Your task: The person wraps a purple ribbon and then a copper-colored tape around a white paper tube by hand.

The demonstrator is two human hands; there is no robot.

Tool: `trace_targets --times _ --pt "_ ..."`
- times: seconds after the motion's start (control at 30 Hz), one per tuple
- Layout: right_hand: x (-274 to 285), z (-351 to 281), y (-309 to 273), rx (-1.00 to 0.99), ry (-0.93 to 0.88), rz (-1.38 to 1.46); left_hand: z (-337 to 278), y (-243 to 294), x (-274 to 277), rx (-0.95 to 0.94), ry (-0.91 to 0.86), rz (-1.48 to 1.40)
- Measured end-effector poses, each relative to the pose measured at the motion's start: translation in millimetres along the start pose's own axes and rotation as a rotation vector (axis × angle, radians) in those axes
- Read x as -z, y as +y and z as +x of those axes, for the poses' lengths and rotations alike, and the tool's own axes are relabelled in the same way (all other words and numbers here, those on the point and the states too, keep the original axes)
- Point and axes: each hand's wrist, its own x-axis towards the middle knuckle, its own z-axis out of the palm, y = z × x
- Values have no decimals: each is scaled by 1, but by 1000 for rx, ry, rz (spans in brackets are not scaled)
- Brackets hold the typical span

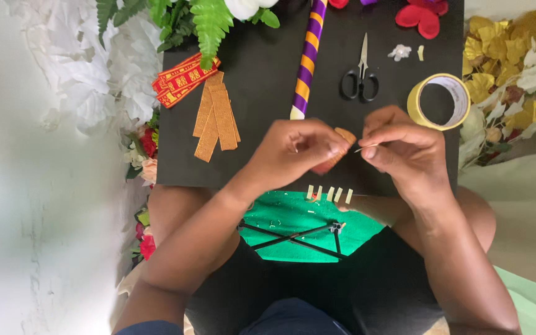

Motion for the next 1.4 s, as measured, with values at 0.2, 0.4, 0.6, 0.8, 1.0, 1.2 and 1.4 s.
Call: trace_targets --times 0.2,0.4,0.6,0.8,1.0,1.2,1.4 --pt "-8 50 -12 217 -222 -205 14 22 8 25 -36 -70" --pt "-7 60 -8 210 -246 -231 8 7 7 19 21 14" --pt "-4 54 8 137 -160 -180 18 5 21 -347 147 284" --pt "-14 52 10 111 -70 -201 18 13 13 -383 147 415" --pt "-4 48 13 -16 27 -105 15 3 16 -293 149 400" --pt "-19 53 -3 -186 25 -174 12 -6 13 -199 161 328" --pt "-22 54 6 -205 56 -197 14 -9 14 -218 191 270"
